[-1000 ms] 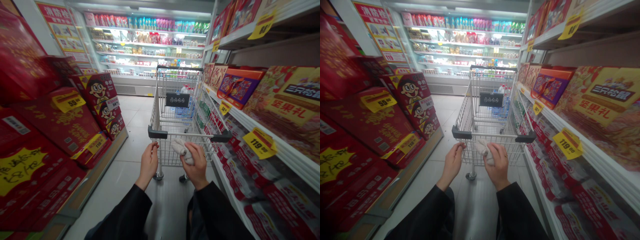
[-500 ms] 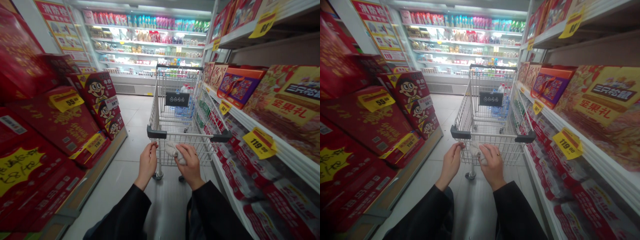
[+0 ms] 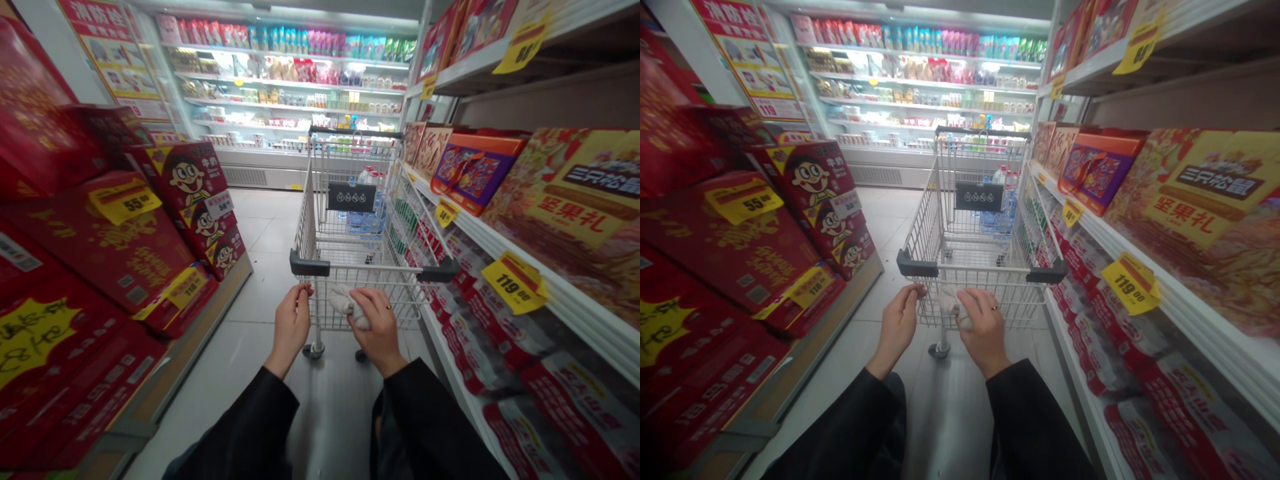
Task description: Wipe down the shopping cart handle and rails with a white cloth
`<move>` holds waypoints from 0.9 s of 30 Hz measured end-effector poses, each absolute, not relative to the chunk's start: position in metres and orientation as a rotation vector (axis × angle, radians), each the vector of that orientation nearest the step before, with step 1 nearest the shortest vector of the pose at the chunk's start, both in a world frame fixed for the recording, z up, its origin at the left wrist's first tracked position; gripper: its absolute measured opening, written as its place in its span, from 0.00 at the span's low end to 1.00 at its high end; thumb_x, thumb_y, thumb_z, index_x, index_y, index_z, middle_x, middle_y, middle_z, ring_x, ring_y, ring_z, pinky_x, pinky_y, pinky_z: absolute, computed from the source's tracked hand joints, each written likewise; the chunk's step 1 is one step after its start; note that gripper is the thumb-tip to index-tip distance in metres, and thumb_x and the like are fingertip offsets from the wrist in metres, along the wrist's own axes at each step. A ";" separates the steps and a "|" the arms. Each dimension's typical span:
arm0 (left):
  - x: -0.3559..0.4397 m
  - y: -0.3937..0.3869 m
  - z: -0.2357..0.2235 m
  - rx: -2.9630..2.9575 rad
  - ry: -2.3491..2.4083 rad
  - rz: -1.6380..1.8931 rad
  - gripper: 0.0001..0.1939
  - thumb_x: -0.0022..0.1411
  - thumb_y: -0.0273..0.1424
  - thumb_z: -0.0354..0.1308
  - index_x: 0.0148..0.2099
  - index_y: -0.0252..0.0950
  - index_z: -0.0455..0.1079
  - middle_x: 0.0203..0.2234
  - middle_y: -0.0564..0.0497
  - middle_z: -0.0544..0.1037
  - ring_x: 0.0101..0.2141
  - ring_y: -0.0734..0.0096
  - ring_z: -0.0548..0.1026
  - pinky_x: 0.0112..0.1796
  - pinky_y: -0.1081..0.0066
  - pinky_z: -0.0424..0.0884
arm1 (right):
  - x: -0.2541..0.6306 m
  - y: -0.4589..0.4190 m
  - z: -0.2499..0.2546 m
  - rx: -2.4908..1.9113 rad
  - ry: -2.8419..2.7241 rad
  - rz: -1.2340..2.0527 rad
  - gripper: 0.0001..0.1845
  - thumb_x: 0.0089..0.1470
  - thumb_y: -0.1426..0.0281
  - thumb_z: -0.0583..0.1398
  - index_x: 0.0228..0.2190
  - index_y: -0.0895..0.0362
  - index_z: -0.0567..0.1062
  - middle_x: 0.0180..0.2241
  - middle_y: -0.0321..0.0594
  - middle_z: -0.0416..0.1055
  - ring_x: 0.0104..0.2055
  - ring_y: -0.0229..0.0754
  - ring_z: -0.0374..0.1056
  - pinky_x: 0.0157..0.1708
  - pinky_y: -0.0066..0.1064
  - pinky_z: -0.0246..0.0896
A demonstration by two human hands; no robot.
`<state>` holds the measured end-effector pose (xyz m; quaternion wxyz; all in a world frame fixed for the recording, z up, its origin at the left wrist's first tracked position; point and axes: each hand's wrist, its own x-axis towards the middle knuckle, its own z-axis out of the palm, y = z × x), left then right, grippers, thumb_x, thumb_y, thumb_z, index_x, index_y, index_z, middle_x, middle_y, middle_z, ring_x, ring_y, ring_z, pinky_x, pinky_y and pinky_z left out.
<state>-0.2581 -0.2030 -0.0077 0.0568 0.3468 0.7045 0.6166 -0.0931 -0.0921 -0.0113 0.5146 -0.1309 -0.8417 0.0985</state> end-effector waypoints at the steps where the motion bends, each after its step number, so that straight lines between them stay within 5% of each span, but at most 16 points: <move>1: -0.258 -0.202 -0.008 1.054 2.135 1.872 0.18 0.69 0.44 0.48 0.46 0.40 0.73 0.41 0.51 0.79 0.44 0.68 0.75 0.47 0.69 0.67 | -0.095 -0.094 -0.015 -0.311 -2.083 0.219 0.24 0.55 0.78 0.62 0.54 0.55 0.74 0.47 0.47 0.74 0.50 0.49 0.69 0.51 0.45 0.71; 27: -0.259 -0.202 -0.007 1.077 2.152 1.868 0.18 0.69 0.44 0.48 0.46 0.39 0.74 0.40 0.50 0.80 0.44 0.66 0.76 0.48 0.68 0.69 | -0.083 -0.086 -0.013 -0.356 -2.043 0.247 0.22 0.57 0.75 0.62 0.53 0.52 0.74 0.47 0.45 0.75 0.50 0.48 0.70 0.51 0.44 0.71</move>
